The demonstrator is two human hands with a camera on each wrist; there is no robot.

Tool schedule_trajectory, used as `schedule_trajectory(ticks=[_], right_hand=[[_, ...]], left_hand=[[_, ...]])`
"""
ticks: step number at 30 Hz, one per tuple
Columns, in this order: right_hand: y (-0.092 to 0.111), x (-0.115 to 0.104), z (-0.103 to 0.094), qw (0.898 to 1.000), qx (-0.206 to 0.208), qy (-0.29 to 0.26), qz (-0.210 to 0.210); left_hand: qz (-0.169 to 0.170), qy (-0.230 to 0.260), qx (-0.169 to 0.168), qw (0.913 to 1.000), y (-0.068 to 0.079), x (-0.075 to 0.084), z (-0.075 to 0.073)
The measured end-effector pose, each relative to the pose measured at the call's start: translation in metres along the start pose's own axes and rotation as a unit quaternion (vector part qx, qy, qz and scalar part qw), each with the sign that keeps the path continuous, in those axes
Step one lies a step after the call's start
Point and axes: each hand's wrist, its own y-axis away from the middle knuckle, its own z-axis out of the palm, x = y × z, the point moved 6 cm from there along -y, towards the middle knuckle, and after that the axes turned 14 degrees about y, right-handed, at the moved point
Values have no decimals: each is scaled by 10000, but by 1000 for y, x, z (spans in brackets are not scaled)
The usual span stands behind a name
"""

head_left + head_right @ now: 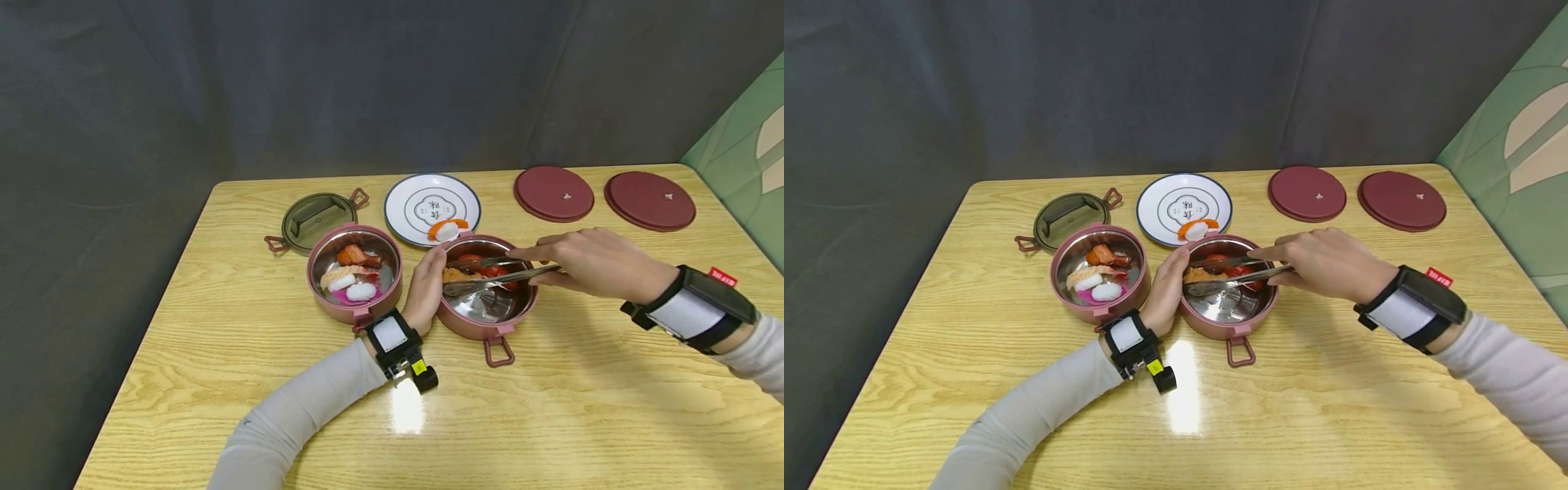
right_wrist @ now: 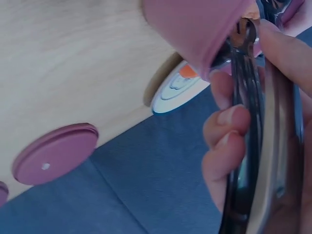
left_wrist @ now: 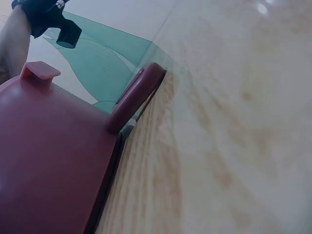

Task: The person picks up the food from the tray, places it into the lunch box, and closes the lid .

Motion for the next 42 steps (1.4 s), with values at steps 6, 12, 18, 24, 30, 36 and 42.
schedule_trajectory(ticks=[6,12,18,24,30,36,42], right_hand=[[-5,-3,-5,9997,-175,163,31],[-7,-2,-4,9988,-472,-55,121],[-5,6,-6,9970,-671,-357,158],[-1,12,-14,9956,-802,-431,197],[4,25,-26,9940,-857,-574,355],[3,41,-41,9948,-837,-345,468],[-4,55,-47,9922,-1051,-303,603]], left_hand=[[-47,-39,41,10000,0,0,-1],[-61,-22,11,10000,-1,-2,-1],[-32,97,-80,9999,-1,-1,0],[86,263,-157,9995,0,2,2],[15,211,-119,9997,-1,1,2],[26,85,-33,10000,0,2,1],[70,-3,-26,10000,0,2,2]])
